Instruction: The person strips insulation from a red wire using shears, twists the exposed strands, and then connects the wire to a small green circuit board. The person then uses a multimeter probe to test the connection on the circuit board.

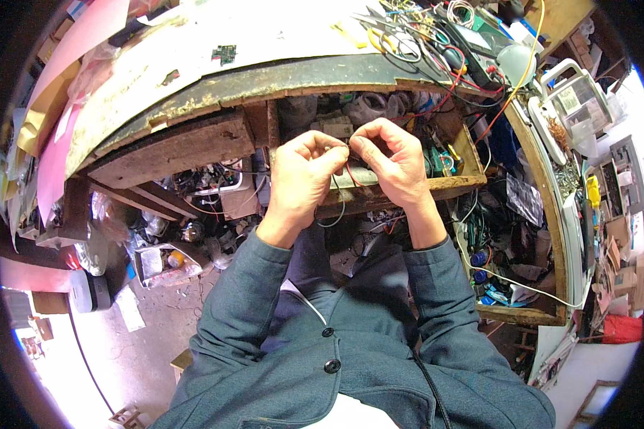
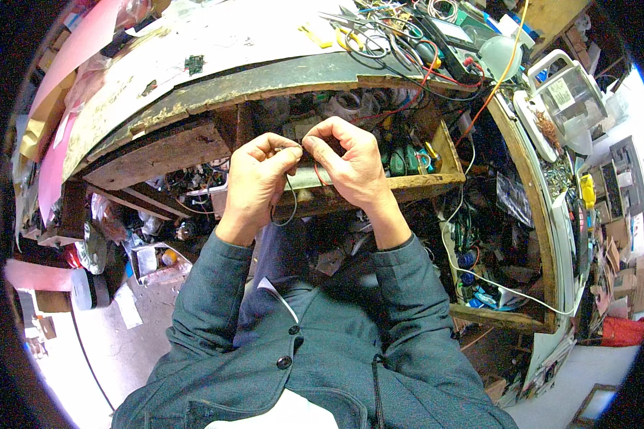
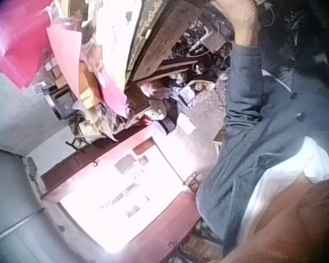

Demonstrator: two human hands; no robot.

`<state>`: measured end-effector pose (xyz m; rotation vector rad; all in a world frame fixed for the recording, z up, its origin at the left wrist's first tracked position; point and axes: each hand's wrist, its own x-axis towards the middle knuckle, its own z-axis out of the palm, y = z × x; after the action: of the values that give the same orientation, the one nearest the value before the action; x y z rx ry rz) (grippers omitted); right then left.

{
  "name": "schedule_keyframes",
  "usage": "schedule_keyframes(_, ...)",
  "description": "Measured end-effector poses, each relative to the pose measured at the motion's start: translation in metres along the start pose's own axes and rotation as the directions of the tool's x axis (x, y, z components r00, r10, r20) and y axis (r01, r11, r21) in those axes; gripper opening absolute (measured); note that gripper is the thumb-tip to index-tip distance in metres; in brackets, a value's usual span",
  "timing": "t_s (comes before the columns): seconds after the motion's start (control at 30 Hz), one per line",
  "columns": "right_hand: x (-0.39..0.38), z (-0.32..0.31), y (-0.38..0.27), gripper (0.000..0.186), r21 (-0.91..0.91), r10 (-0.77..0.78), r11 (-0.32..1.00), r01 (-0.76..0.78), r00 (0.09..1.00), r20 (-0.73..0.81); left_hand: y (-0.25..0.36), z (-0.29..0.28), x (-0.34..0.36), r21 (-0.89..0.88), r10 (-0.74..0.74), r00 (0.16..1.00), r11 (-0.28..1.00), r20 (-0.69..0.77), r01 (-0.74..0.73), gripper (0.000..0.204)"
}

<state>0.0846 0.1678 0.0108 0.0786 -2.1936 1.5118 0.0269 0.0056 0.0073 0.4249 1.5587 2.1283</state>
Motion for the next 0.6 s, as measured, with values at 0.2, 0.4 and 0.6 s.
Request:
schedule_keyframes(0.2,0.002,0.0005,-0.0037,0.009,-0.003,0.011,1.0,-0.011,0.996,0.089,0.0022,-0.0015,-0.0006,-0.023,-0.024,0.999,0.999,0.026,0.025,0.01)
schedule_keyframes(0.4,0.0033,0.003,-0.004,0.018,-0.063,-0.057,0.996,0.065,0.991,0.125,0.0027,-0.0028,0.001,-0.055,-0.031,0.998,0.998,0.056,0.034,0.01)
schedule_keyframes(0.6,0.0008,0.0003,-0.0041,0.026,-0.076,-0.007,0.997,0.013,0.997,0.078,-0.0002,-0.0031,0.0016,-0.092,-0.04,0.997,0.995,0.059,0.045,0.009)
